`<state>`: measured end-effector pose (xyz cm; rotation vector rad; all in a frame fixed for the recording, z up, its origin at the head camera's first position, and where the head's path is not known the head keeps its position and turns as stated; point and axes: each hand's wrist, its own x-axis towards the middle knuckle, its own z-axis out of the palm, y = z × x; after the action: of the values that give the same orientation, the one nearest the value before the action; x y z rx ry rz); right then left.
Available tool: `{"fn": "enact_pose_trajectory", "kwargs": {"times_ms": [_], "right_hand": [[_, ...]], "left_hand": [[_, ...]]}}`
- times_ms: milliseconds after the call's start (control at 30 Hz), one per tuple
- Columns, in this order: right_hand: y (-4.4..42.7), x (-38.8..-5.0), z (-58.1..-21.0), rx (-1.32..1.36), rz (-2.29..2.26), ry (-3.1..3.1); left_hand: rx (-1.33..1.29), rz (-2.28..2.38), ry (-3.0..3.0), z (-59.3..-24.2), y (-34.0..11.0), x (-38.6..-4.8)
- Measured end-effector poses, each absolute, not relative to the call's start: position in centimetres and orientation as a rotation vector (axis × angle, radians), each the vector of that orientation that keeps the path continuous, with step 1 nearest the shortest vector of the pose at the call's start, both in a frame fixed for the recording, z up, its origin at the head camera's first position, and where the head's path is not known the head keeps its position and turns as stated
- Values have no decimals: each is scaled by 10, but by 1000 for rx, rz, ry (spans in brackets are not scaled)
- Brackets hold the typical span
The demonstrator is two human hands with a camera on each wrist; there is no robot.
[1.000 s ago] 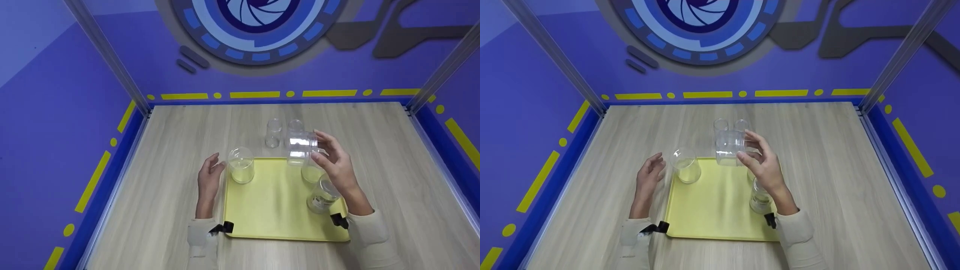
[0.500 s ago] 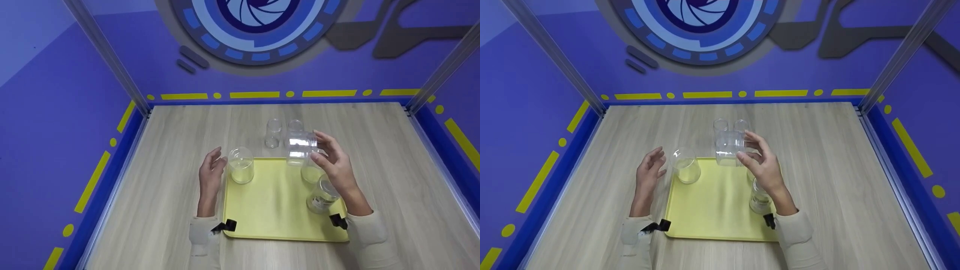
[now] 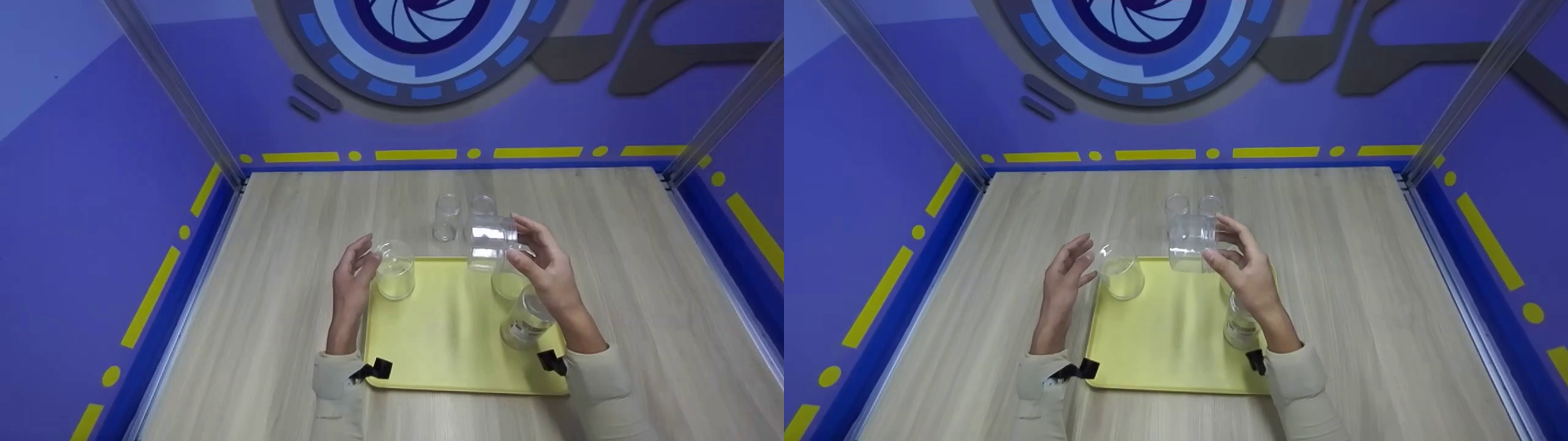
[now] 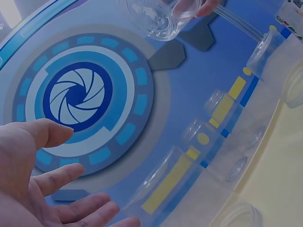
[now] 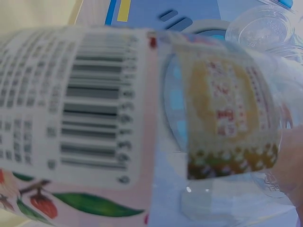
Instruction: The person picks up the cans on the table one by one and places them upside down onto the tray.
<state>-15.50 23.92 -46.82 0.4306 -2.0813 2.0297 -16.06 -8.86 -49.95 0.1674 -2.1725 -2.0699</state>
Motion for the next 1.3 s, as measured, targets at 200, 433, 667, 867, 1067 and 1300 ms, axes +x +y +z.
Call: {"fn": "enact_pose_trajectory", "kwargs": {"times_ms": [200,433,667,867,1067,1300], "right_hand": [[239,-155,-467,431,2016,-2092],[238,-155,-465,428,2028,-2081],[238,-155,-464,452,2031,-2073],[238,-156,-464,484,2043,-2045],[237,-154,-465,478,2031,-2061],[236,-152,-466,476,2031,-2065]], "left_hand": [[172,-2048,-2198,-495,-86,-161],[173,-2027,-2209,-488,-85,-161],[126,-2039,-2198,-480,-84,-155],[56,-2053,-2175,-474,-82,-153],[1,-2043,-2169,-468,-77,-151],[-87,-2084,-2146,-465,-68,-148]]}}
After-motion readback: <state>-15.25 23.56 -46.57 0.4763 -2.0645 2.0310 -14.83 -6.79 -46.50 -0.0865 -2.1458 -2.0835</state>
